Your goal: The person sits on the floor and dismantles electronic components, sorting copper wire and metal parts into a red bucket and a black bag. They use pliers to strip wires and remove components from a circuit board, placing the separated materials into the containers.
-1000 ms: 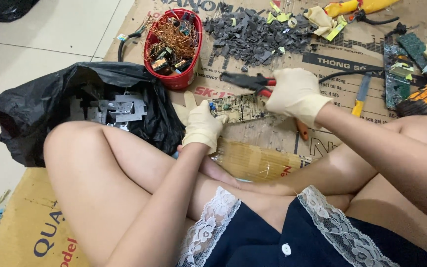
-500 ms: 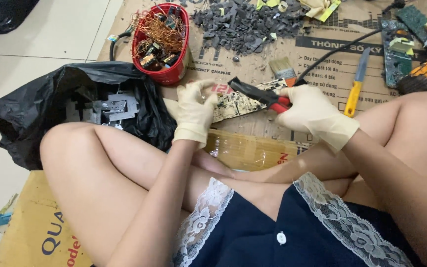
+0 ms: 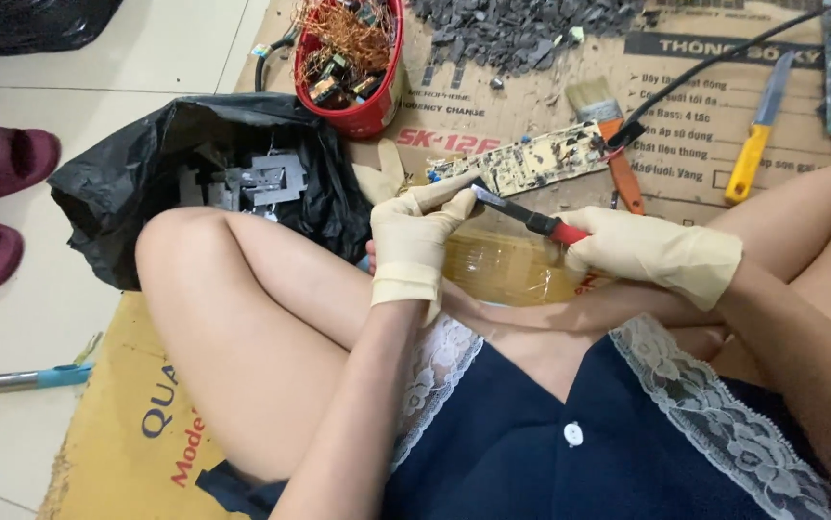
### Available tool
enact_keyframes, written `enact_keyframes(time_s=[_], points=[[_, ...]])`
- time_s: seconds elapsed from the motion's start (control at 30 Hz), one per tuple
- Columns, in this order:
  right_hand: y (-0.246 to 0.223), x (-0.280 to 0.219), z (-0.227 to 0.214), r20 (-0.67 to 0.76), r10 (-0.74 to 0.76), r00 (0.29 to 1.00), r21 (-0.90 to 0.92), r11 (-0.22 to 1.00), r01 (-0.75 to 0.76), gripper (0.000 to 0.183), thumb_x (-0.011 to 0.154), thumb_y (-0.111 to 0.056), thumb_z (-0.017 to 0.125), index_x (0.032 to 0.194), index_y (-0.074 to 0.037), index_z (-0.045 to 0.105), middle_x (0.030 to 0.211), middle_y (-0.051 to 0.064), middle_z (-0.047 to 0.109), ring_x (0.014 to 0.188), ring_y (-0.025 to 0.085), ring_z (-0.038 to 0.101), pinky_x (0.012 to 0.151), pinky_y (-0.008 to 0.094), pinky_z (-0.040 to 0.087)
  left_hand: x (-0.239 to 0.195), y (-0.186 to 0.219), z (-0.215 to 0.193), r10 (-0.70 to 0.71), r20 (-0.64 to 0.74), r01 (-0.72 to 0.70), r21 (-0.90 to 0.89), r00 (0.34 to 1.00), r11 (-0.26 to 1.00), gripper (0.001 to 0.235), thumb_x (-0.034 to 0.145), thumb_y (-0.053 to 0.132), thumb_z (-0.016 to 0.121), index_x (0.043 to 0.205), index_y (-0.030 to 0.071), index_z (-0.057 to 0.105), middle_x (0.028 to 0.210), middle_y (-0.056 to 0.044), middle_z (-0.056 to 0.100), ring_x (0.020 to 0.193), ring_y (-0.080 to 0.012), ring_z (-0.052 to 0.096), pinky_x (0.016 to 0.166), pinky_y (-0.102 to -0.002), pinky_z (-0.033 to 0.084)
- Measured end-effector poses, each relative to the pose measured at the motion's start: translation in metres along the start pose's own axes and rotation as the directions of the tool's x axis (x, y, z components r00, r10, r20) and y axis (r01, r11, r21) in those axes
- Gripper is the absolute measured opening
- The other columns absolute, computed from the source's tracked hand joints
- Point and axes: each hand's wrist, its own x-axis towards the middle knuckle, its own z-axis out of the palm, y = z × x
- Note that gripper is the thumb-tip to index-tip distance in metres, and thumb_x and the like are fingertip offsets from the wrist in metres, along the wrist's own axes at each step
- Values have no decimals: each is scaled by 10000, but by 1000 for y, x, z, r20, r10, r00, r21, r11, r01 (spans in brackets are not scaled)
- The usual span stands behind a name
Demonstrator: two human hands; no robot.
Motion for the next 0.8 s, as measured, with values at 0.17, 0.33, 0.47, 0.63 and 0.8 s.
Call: enact_keyframes(time_s=[0.17,0.33,0.47,0.63,0.8], points=[[-1,-10,-10,126,-8,992,-131,991,24,367,727,-166,645,1088,-103,655,904,144,729,780,261,597,699,341,458,-3,-5,4,-143,-133,106,-250,981,962,192,777,7,809,969,5,799,882,-225,768,741,-357,759,680,-387,665],[8,9,-9,11,-52,999,-223,973,53,412,753,-229,637,1150,-127,602,1057,209,695,989,373,616,846,469,466,2,-7,-12,-170,-214,113,-255,962,960,154,817,-3,782,969,-24,790,867,-246,759,744,-408,748,666,-405,656],[34,55,-9,-206,-202,958,-425,900,98,479,807,-398,635,1155,-69,621,1229,257,667,1207,449,633,1009,582,468,3,-2,-12,-237,-215,172,-281,947,944,170,786,33,834,938,-29,788,834,-250,759,744,-445,745,642,-422,654],[6,32,-10,-444,-554,704,-471,813,343,489,861,-499,706,1174,-124,706,1139,171,642,1177,371,570,1011,518,410,-3,-8,3,-260,-211,198,-273,942,941,251,760,90,880,962,-17,775,902,-222,772,802,-428,751,692,-457,657],[-44,-29,8,-383,-302,873,473,748,466,152,977,-258,722,981,-111,758,905,96,756,904,165,673,834,323,578,-5,-18,18,-308,-188,256,-255,933,932,336,715,128,922,984,-3,769,934,-194,776,807,-409,755,694,-467,657]])
